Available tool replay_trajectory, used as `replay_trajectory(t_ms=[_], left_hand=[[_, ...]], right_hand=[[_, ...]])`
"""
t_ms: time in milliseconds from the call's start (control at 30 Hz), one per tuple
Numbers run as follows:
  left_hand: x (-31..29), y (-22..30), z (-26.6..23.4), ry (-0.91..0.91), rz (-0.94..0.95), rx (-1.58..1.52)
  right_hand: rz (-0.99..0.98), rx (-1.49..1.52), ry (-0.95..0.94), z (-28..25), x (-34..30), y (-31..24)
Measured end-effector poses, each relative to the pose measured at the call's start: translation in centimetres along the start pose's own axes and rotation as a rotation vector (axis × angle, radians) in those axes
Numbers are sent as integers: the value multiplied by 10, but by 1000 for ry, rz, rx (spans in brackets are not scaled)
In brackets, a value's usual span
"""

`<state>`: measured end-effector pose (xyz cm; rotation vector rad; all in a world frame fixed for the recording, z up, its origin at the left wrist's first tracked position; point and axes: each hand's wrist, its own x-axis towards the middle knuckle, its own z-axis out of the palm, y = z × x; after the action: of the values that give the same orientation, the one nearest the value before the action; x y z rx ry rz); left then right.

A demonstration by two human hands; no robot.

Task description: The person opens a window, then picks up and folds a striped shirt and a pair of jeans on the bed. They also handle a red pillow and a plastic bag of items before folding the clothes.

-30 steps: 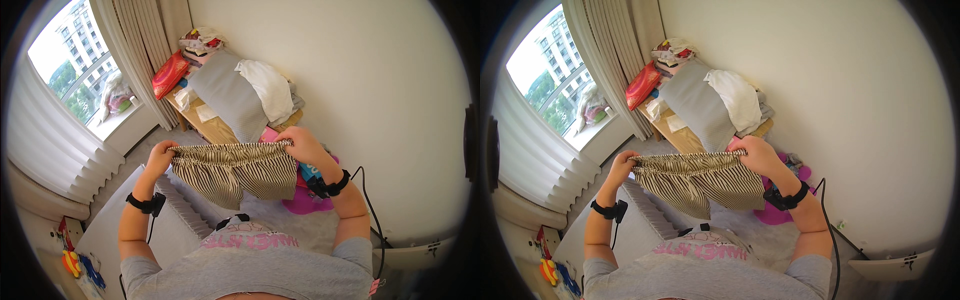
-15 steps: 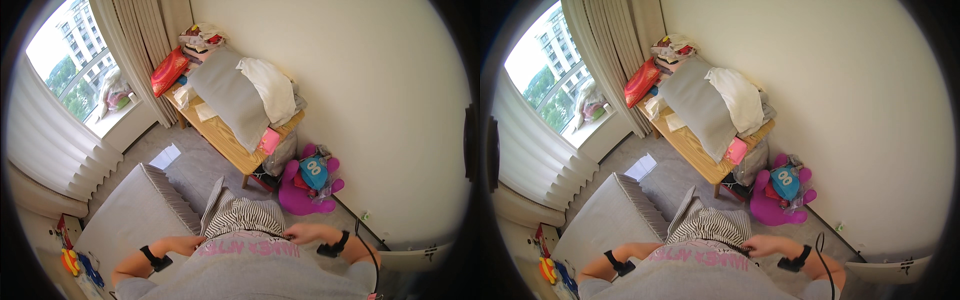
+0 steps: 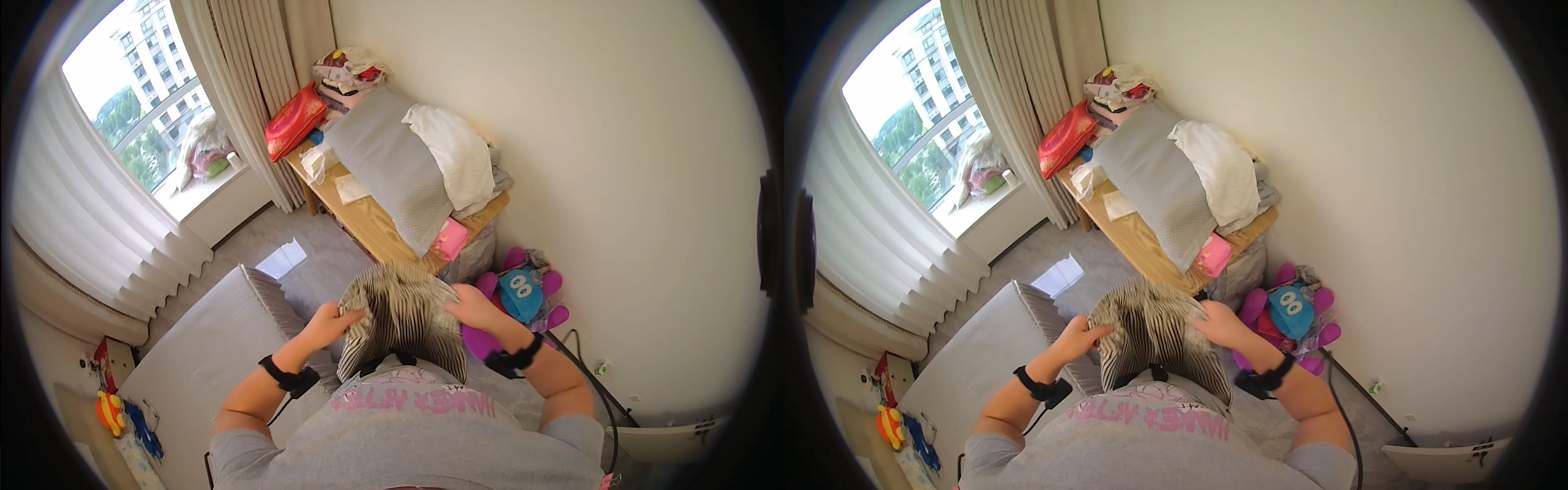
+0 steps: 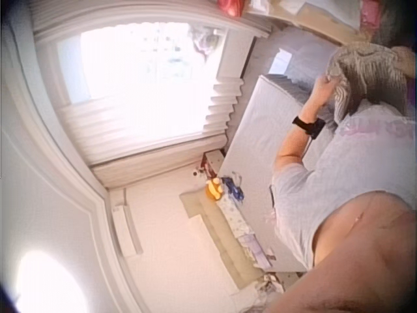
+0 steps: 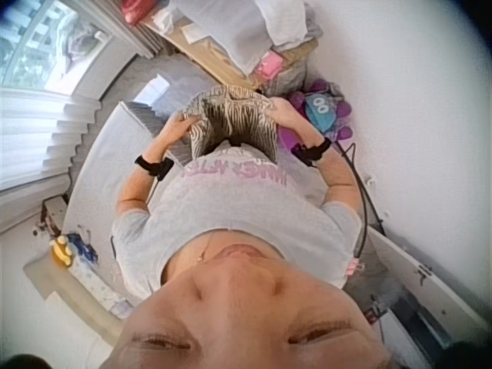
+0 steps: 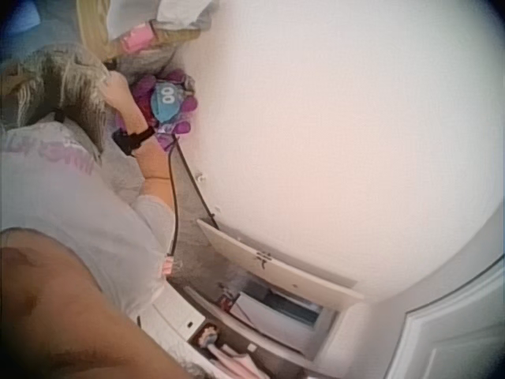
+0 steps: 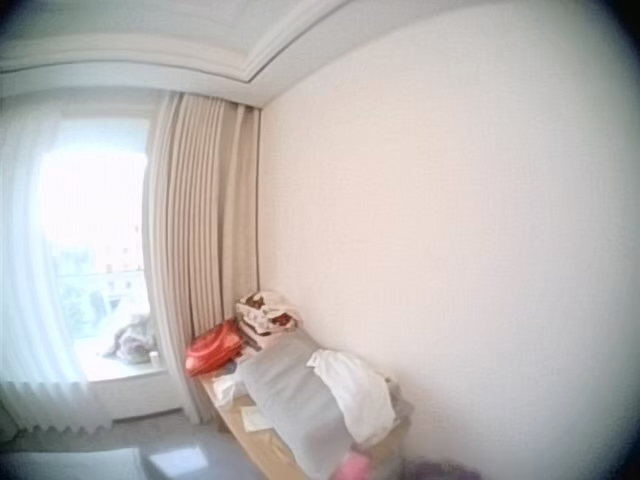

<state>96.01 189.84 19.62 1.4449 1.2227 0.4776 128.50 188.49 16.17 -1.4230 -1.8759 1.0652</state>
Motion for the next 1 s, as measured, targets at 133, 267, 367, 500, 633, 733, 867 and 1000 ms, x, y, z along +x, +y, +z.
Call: replay_trajectory(t_ms=[133,267,367,500,633,733,867,1000], left_hand=[[15,26,31,134,218,262],[-4,59,27,178,401,136],[-19,77,17,115,419,-186],[-38,93,-9,14,503,-195],[-53,124,-38,-131,562,-179],[-36,131,-59,24,528,-63],[-21,144,-49,367,671,-213],[-35,165,-63,573,750,-383]], right_hand=[[-119,119,100,50,28,-95],[-316,513,-148,51,22,-108],[-208,820,-470,13,12,-123],[-530,87,24,-24,23,-122],[-479,304,198,-43,50,-124],[-396,560,12,-49,48,-151],[-319,335,227,-68,50,-182],[-358,622,100,-80,51,-148]])
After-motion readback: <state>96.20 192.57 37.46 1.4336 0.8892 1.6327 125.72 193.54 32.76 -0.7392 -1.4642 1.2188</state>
